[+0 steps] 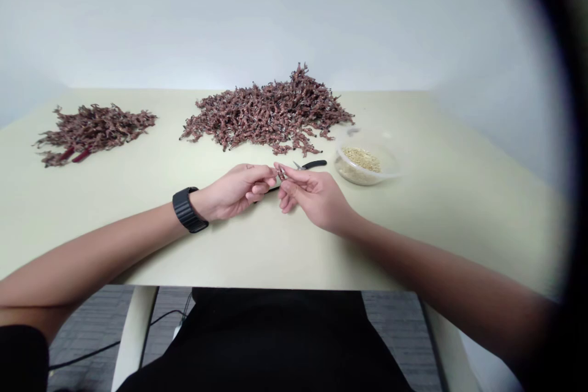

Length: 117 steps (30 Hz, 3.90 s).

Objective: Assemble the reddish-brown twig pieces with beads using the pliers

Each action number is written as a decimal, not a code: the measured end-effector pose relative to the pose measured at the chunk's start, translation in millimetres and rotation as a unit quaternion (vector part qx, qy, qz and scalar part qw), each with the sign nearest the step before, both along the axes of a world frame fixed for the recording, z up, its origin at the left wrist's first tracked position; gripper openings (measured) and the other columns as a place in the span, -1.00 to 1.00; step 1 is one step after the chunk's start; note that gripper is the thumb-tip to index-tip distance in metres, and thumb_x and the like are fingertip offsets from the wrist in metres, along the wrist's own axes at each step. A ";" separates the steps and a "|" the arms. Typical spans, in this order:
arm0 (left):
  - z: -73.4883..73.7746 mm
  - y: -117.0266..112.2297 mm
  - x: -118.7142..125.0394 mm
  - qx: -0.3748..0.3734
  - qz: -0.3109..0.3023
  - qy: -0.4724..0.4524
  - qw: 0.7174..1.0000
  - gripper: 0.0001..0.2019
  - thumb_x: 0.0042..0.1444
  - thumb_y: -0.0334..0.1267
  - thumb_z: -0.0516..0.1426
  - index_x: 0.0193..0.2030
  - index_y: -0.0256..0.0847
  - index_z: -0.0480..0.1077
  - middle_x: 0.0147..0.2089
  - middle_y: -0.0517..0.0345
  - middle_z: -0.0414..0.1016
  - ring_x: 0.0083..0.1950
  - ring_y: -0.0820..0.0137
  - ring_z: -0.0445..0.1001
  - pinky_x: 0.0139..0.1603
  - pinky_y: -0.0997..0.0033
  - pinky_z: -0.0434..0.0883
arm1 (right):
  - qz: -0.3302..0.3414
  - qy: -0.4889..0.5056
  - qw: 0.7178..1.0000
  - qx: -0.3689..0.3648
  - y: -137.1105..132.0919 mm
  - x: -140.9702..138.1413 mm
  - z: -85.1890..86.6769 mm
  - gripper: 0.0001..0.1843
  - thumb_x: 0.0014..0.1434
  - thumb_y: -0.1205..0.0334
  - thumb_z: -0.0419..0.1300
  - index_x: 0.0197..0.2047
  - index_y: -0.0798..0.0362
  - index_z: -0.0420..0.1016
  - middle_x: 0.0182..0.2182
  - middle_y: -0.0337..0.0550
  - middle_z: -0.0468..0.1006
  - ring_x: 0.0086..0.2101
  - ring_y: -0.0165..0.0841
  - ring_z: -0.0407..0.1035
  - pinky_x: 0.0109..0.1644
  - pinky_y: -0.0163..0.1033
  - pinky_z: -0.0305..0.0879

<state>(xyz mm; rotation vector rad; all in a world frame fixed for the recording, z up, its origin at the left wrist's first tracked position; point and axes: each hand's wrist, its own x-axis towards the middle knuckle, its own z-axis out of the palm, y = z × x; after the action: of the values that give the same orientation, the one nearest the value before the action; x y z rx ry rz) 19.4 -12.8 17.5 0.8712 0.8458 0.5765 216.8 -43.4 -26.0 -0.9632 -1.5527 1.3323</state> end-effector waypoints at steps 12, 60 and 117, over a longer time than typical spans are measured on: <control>-4.4 -6.6 4.5 0.156 0.023 0.033 0.987 -0.79 0.25 -0.29 0.20 -0.39 -0.34 0.43 -0.63 0.32 0.23 -0.66 0.69 0.08 -0.67 0.70 0.03 | 0.008 0.025 0.999 -0.048 -1.3 -5.4 1.9 -0.50 0.29 -0.07 0.27 0.14 0.10 0.57 -0.40 -0.20 0.54 -0.47 -0.39 0.52 -0.36 -0.20 0.61; -20.1 2.6 -9.2 0.561 0.048 0.227 0.795 -0.86 0.28 -0.23 0.13 -0.07 -0.20 0.41 -0.32 0.17 0.48 -0.36 0.47 0.41 -0.36 0.52 0.32 | -0.031 0.068 0.992 -0.098 -1.5 -4.0 13.1 -0.34 0.19 0.07 0.40 0.28 0.13 0.41 -0.40 -0.20 0.61 -0.46 -0.36 0.53 -0.34 -0.17 0.62; -15.1 -2.6 -4.6 0.698 0.057 0.277 0.658 -0.95 0.25 -0.37 0.20 -0.23 -0.27 0.50 -0.30 0.14 0.51 -0.34 0.49 0.41 -0.28 0.47 0.39 | -0.084 -0.059 0.995 -0.006 -9.7 -5.4 14.4 -0.80 0.20 0.13 0.30 -0.20 0.09 0.59 -0.49 -0.19 0.60 -0.51 -0.30 0.58 -0.40 -0.24 0.60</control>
<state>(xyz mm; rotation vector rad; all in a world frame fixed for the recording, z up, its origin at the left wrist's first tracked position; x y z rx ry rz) 14.7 -15.4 2.4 2.5390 0.9134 1.1228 211.4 -53.2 -11.6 -1.1709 -1.5150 1.1855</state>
